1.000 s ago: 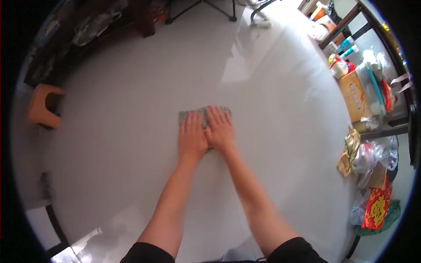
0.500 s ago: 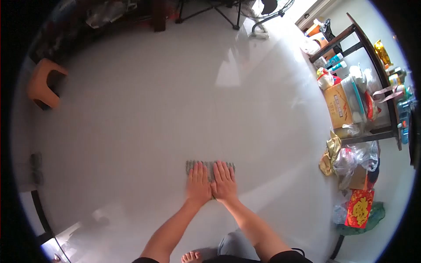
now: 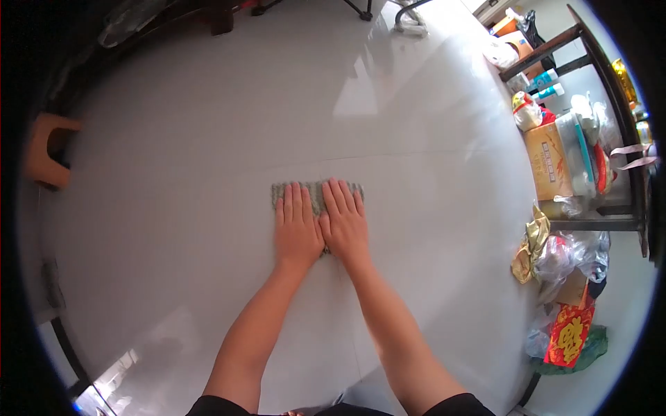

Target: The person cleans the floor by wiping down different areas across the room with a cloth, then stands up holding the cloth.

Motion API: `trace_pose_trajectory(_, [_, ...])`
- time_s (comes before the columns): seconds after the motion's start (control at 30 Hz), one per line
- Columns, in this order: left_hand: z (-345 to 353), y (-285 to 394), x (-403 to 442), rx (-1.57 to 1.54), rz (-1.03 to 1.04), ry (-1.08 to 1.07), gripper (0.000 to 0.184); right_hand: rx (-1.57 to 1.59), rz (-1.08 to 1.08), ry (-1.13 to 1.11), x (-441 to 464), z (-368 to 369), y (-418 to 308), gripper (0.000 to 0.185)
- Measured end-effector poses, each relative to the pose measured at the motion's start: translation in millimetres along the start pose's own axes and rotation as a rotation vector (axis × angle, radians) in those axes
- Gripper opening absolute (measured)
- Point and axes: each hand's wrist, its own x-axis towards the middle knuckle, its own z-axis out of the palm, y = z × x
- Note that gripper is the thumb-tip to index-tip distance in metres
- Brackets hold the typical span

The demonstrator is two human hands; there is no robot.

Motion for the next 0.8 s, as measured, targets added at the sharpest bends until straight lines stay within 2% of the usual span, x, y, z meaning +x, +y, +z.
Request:
trace_pose_trajectory(0.33, [25, -9, 132, 0.125, -0.089, 0.071, 0.066, 0.100, -0.049, 0.123, 131, 23, 51, 0.058])
trace_pose_trajectory(0.5, [30, -6, 165, 0.089, -0.194, 0.022, 0.066, 0.053, -0.069, 0.040, 163, 29, 71, 0.060])
trace_pose_trajectory(0.57, [38, -7, 183, 0.170, -0.276, -0.106, 0.068, 0.040, -0.085, -0.017, 192, 27, 78, 0.062])
trace_pose_trajectory(0.8, [42, -11, 249, 0.165, -0.316, -0.127, 0.069, 0.079, -0.071, -0.095, 260, 25, 98, 0.064])
